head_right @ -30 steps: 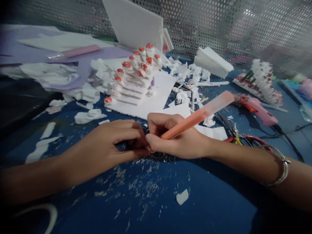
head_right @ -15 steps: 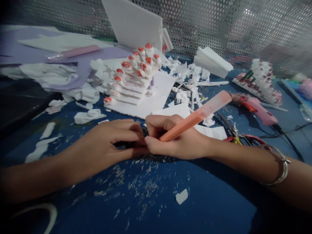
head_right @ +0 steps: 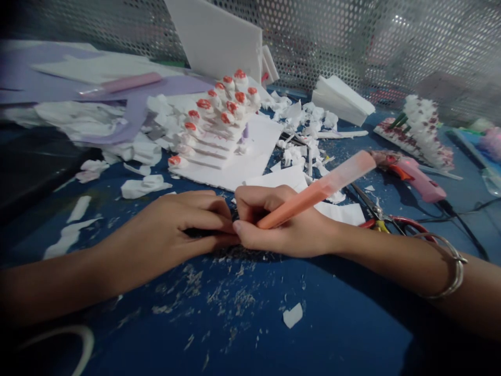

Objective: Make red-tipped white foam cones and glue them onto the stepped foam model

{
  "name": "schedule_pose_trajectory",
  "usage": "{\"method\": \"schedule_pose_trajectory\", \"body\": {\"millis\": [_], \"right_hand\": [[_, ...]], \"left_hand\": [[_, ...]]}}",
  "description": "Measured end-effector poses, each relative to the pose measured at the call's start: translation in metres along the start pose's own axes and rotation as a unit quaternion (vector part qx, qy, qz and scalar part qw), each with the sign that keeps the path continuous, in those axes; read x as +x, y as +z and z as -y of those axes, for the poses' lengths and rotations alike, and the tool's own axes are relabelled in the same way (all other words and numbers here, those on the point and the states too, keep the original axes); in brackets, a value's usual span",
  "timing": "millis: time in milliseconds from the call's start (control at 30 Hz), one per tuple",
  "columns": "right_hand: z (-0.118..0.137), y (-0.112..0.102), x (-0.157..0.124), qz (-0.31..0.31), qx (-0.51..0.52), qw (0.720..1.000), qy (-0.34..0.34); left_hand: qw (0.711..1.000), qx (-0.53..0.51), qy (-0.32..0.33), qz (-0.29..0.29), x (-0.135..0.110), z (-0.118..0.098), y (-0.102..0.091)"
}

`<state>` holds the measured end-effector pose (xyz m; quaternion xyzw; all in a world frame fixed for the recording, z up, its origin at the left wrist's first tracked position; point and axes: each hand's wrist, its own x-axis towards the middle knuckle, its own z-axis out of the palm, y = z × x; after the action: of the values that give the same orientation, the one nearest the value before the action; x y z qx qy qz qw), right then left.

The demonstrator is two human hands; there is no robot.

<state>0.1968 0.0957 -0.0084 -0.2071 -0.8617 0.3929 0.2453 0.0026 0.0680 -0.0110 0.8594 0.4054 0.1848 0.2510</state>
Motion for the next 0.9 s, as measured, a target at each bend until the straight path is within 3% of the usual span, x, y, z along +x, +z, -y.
{"method": "schedule_pose_trajectory", "body": {"millis": [900], "right_hand": [[0.0003,0.0013,0.0003,-0.026,0.011,1.0,0.014]], "left_hand": [[0.999,0.032,0.016,-0.027,-0.0039,0.0001,0.0024]]}}
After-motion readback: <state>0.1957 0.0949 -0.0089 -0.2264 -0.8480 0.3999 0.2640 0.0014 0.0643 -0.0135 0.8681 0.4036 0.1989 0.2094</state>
